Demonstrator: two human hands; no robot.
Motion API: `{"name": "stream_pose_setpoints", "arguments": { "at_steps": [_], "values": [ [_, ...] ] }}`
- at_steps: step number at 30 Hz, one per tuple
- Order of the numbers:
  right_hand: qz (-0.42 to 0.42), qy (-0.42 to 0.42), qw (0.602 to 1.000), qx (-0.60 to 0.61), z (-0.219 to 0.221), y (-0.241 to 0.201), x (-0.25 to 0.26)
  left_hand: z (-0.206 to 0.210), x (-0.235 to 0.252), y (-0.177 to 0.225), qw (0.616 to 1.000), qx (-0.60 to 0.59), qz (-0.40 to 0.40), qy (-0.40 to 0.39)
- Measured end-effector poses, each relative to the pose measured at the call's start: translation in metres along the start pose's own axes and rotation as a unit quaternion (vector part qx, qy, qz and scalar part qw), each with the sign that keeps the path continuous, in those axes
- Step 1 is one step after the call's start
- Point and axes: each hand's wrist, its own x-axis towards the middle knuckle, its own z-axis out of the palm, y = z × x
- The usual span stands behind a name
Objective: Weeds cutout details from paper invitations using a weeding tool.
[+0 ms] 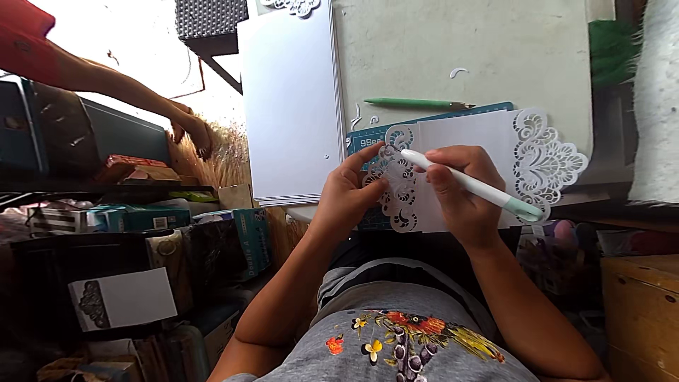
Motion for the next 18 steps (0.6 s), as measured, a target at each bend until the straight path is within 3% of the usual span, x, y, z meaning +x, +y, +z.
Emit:
{"name": "stream_pose_setpoints", "arguments": {
  "at_steps": [18],
  "values": [
    [0.009, -0.018, 1.000, -0.012, -0.0027, -0.0050, -0.0025, -0.0001, -0.0053, -0.0025, 1.000, 0.018, 0.015, -0.006]
  ]
}}
